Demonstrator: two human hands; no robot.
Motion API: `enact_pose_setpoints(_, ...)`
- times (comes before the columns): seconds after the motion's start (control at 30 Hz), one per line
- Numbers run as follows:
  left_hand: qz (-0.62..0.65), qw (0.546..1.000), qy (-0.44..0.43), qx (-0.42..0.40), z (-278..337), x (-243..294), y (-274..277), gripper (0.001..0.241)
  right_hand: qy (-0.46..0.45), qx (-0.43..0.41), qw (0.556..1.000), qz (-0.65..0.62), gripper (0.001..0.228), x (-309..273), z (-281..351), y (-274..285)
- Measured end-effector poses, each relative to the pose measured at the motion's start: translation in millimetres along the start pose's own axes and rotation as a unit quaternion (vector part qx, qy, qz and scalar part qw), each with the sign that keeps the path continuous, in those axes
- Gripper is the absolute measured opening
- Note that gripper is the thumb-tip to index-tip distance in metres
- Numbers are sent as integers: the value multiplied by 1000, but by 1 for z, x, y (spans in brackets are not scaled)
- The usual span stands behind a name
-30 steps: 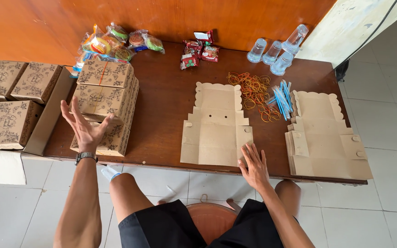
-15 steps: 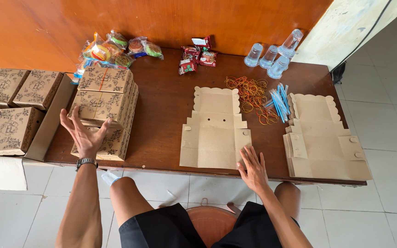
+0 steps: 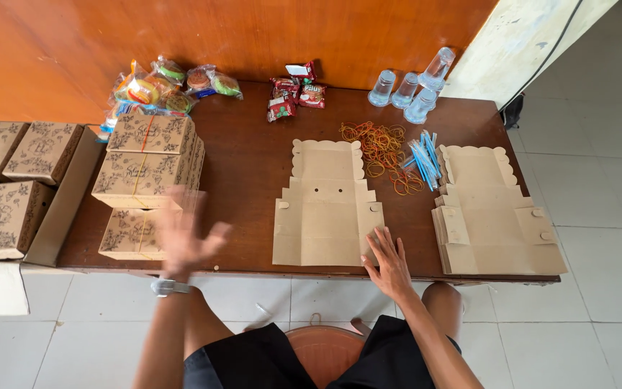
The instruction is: Folding a cardboard box and filling it with snacks before securing it with a rubber band.
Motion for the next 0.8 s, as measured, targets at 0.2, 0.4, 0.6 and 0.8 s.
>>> enact_pose_setpoints(0.2,143,950,-133,-245,44,159,-58,85,46,-55,997,-29,66,5,-5,12)
enact_pose_setpoints(0.4,143,911,-150,-357,77,157,-84,79,68,-144,987,-23,74,26,-8,20)
enact_pose_setpoints(0.6,130,911,-164,-356,83,146,-83,73,77,-166,983,-6,71,25,-9,18)
enact_pose_setpoints(0.8,140,907,-172,-357,83,140,-82,71,113,-171,978,20,68,22,-8,19)
Point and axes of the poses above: each hand's wrist, its own z-axis away from the middle knuckle, its own y-axis out of the back of the hand, x = y × z, the point moved 7 cm from there along -z, towards the middle knuckle, and after that the axes turned 14 degrees about -z, right-handed, at the moved point
